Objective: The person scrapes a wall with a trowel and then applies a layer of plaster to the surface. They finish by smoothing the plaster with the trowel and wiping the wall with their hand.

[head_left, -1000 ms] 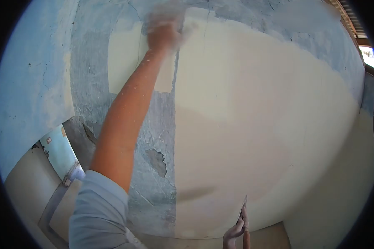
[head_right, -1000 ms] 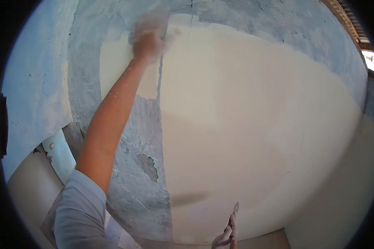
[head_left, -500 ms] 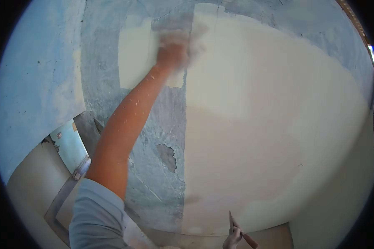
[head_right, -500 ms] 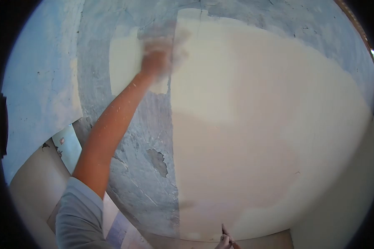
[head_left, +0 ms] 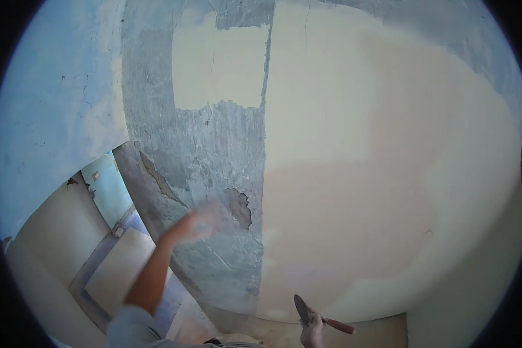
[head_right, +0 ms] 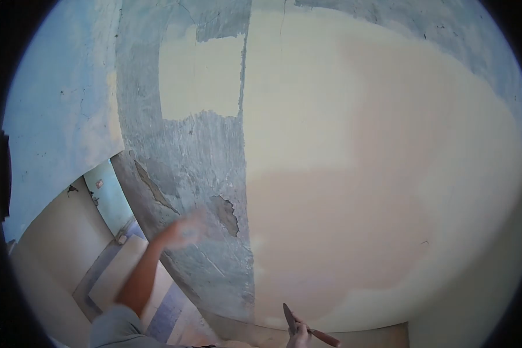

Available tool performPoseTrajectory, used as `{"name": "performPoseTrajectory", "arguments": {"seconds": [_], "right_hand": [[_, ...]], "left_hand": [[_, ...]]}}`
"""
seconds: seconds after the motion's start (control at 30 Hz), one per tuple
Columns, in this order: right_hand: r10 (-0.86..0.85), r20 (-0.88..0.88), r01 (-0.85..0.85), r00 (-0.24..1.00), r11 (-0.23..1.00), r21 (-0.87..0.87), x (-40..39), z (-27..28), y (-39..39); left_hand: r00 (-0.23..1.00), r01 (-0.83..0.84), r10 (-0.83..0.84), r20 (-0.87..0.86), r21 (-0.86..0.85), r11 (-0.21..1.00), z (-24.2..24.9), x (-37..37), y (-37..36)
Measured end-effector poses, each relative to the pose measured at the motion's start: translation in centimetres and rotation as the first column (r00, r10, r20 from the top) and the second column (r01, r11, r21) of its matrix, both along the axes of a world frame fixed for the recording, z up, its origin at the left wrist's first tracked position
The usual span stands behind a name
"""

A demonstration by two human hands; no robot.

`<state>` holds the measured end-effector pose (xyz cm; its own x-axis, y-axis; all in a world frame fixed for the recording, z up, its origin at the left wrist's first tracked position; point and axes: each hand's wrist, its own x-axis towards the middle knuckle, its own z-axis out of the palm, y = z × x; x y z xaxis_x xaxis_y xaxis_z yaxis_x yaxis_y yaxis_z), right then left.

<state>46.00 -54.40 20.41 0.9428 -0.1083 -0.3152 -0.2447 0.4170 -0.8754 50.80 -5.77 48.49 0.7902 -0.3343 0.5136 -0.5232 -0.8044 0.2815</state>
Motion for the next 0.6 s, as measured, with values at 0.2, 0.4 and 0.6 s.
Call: {"name": "performPoseTrajectory", "arguments": {"seconds": [0.2,0.4,0.6], "right_hand": [[-0.01,-0.185,0.036,0.983,0.99,0.137,0.6,0.8,-0.7],[-0.002,-0.127,0.023,0.992,0.987,0.158,1.7,4.7,0.5],[0.297,0.086,-0.281,0.951,0.947,-0.158,1.9,8.4,3.4]], "left_hand": [[0.029,-0.933,0.596,-0.802,0.192,0.303,-37.5,-21.0,1.9],[-0.093,-0.872,0.536,-0.839,0.328,0.362,-40.4,-27.1,0.9],[0.487,-0.816,0.423,-0.764,-0.226,0.532,-30.1,-18.1,-3.7]]}}
